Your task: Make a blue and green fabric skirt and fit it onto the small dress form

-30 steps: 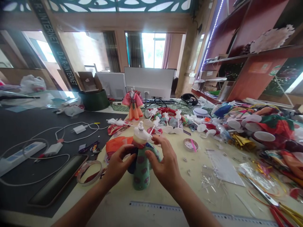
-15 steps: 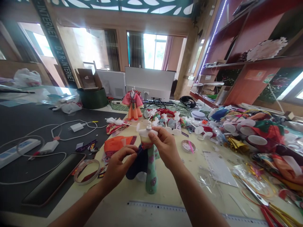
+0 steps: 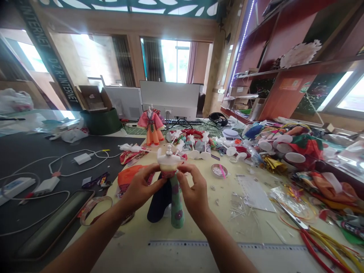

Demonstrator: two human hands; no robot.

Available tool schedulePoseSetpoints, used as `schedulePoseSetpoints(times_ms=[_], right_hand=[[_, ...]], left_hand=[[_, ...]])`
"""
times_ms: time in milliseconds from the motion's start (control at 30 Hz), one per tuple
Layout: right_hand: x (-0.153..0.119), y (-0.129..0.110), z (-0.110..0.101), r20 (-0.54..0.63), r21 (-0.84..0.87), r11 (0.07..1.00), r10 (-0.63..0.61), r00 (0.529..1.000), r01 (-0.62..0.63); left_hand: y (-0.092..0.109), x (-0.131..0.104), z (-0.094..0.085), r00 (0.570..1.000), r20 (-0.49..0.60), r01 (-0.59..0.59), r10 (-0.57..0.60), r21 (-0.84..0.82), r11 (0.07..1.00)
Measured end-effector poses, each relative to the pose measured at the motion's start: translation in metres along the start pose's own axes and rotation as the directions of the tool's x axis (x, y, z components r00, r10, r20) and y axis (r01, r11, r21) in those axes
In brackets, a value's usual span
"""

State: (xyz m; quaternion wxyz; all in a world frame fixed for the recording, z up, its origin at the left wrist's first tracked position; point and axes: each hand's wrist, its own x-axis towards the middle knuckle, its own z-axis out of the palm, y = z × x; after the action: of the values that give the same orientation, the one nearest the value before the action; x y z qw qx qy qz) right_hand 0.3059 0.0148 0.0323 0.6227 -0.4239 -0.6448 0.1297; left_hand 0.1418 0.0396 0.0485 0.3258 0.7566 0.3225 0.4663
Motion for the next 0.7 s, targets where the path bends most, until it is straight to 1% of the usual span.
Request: schedulePoseSetpoints(times_ms=[100, 200, 400, 533, 700], right_hand=[[-0.016, 0.006, 0.002, -0.017, -0.104, 0.988, -0.113, 0.993, 0.111], [-0.020, 0.008, 0.005, -0.026, -0.123, 0.978, -0.172, 0.985, 0.167], [-0.015, 0.005, 0.007, -0.022, -0.166, 0.959, -0.235, 0.972, 0.228], [-0.014, 0.003, 0.007, -0.020, -0.202, 0.941, -0.280, 0.960, 0.270], [-0.008, 0.005, 0.004, 0.027, -0.192, 0.949, -0.250, 0.968, 0.251]], left_hand=[[-0.002, -0.001, 0.004, 0.999, -0.032, 0.012, -0.012, -0.012, 1.000], [-0.003, -0.002, 0.007, 0.999, -0.039, 0.021, -0.024, -0.058, 0.998], [-0.001, -0.003, 0.008, 0.998, 0.003, 0.057, -0.057, -0.104, 0.993], [-0.001, -0.003, 0.007, 0.998, 0.001, 0.065, -0.065, -0.099, 0.993], [-0.002, -0.002, 0.005, 0.996, 0.040, 0.079, -0.076, -0.072, 0.994]])
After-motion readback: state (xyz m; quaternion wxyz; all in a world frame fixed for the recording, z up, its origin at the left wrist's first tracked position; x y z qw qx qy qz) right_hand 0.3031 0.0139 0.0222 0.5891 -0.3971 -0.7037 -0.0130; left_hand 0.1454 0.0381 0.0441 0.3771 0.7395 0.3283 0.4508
